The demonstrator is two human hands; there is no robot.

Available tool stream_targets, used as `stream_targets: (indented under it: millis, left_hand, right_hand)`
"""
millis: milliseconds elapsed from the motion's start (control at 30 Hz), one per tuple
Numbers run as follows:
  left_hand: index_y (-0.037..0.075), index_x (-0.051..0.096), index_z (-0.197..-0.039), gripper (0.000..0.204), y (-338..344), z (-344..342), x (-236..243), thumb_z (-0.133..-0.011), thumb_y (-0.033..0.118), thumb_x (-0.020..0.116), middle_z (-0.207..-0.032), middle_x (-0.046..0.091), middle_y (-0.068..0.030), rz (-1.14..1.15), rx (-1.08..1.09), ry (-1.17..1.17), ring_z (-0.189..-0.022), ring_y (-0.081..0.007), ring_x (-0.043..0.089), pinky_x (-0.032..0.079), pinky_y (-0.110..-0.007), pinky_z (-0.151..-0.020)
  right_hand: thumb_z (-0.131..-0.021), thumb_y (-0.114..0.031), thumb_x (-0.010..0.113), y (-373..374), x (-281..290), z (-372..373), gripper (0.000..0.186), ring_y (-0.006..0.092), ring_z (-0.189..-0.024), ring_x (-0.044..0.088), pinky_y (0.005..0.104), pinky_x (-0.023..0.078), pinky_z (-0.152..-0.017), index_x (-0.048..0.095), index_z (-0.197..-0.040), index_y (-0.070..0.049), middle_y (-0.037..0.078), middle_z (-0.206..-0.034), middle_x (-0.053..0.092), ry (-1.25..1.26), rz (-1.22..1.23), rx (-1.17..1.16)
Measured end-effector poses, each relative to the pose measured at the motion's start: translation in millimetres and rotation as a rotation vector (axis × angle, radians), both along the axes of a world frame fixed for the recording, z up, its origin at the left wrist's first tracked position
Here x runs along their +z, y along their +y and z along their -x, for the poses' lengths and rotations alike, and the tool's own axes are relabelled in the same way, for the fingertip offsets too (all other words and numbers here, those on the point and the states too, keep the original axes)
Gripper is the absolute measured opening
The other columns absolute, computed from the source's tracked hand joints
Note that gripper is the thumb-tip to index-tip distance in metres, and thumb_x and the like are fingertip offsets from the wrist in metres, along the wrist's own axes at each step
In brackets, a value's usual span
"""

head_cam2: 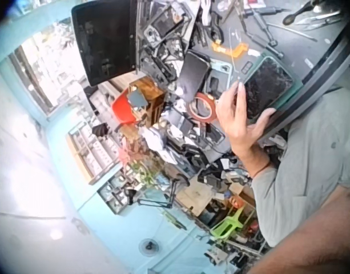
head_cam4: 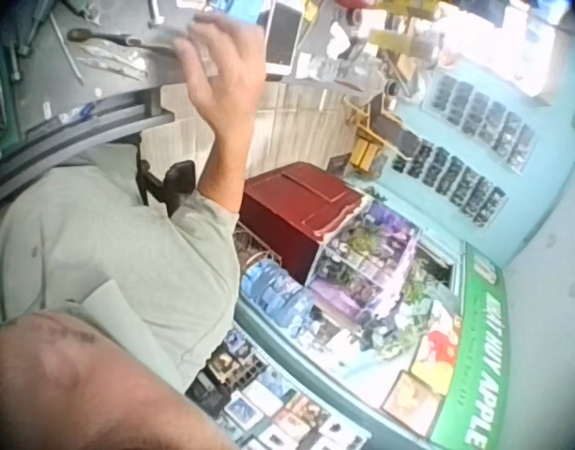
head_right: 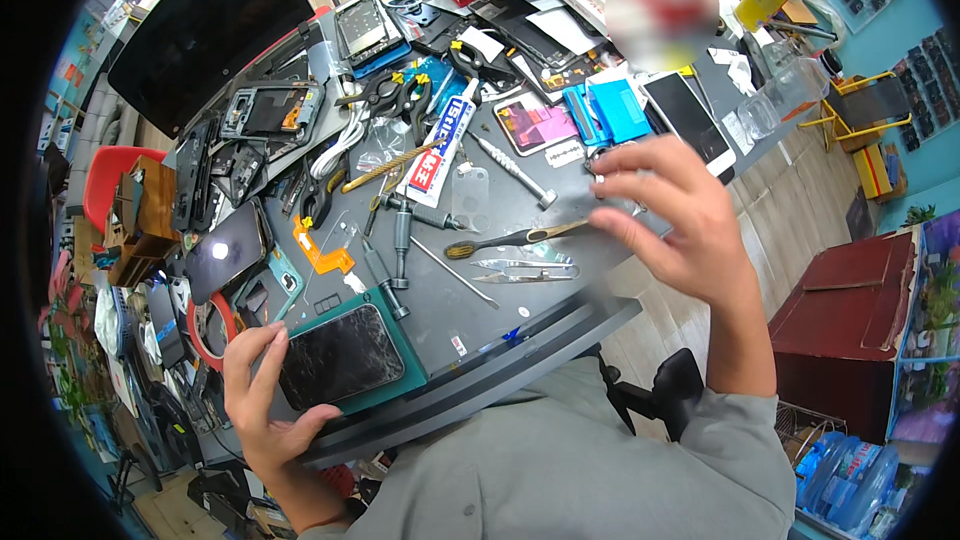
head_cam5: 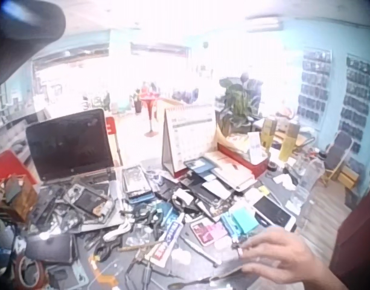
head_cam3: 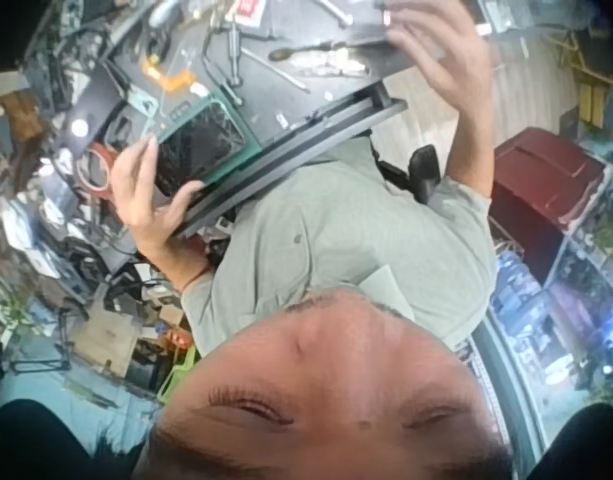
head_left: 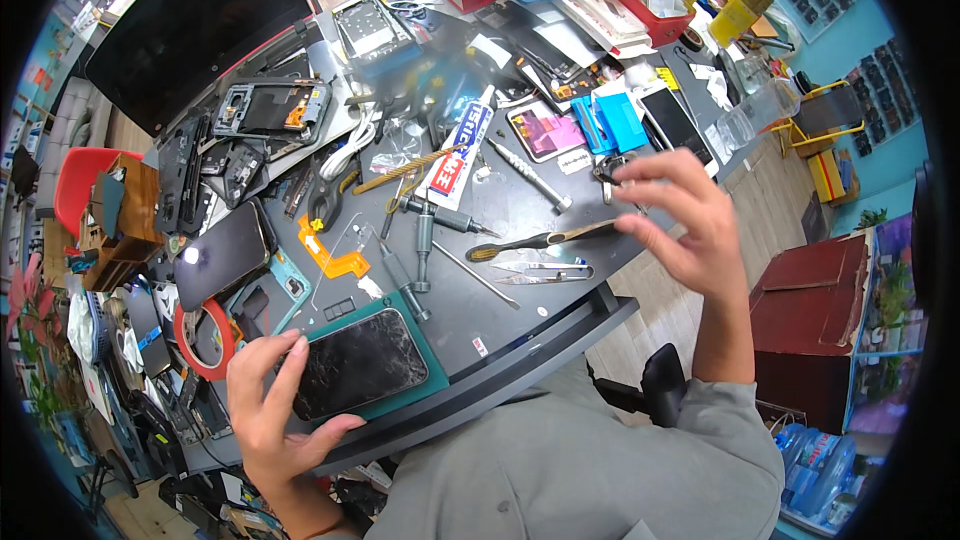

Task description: The person disassembles a smartphone by removing screws from the bottom edge and prying open the casing. They then use a screwdriver to remove internal screws securing a metal bracket before detaching the bracket from the device.

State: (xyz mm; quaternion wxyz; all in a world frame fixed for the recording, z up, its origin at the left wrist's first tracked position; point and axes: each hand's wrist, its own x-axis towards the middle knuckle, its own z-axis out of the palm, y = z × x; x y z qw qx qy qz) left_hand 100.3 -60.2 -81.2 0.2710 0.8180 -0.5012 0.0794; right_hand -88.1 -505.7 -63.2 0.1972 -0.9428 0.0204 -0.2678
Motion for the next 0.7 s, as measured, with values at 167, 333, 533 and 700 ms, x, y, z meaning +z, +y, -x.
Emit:
stream_targets:
  millis: [167, 333, 533, 700]
  left_hand:
    - [-0.005, 0.078, -0.135, 0.085, 6.2, -5.2, 3.3, -0.076, 0.052, 0.098, -0.131, 0.074, -0.0212, 0.044, -0.002, 0.004, -0.117, -0.0417, 0.070, 0.055, -0.055, -0.104]
    - [-0.002, 0.079, -0.134, 0.077, 8.1, -2.1, 6.2, -0.076, 0.044, 0.099, -0.132, 0.075, -0.0204, 0.044, -0.019, 0.003, -0.116, -0.0419, 0.071, 0.056, -0.054, -0.104]
    - [0.001, 0.079, -0.137, 0.073, 11.6, -6.5, 9.4, -0.077, 0.037, 0.100, -0.133, 0.076, -0.0177, -0.001, -0.040, -0.003, -0.116, -0.0413, 0.071, 0.056, -0.053, -0.105]
    - [0.003, 0.076, -0.143, 0.078, 8.2, -9.3, 0.0, -0.077, 0.037, 0.100, -0.138, 0.073, -0.0167, 0.034, -0.119, 0.063, -0.122, -0.0398, 0.069, 0.053, -0.053, -0.109]
  right_hand:
    - [-0.092, -0.011, 0.089, -24.5, -23.7, -19.6, 0.023, 0.0336, -0.109, 0.068, 0.0451, 0.054, -0.095, 0.079, -0.111, -0.003, 0.012, -0.116, 0.073, 0.133, 0.069, -0.024]
    - [-0.094, -0.017, 0.088, -48.0, -22.0, -50.3, 0.026, 0.0365, -0.113, 0.066, 0.0466, 0.053, -0.099, 0.079, -0.113, -0.003, 0.014, -0.116, 0.069, 0.300, 0.094, 0.030]
    - [-0.085, -0.012, 0.093, -44.1, -7.1, -73.3, 0.028, 0.0367, -0.114, 0.066, 0.0469, 0.054, -0.099, 0.073, -0.103, -0.002, 0.015, -0.112, 0.066, 0.473, 0.114, 0.068]
    - [-0.085, -0.005, 0.091, -45.6, -4.7, -77.2, 0.026, 0.0340, -0.113, 0.065, 0.0433, 0.052, -0.102, 0.071, -0.100, -0.001, 0.012, -0.114, 0.064, 0.561, 0.036, 0.074]
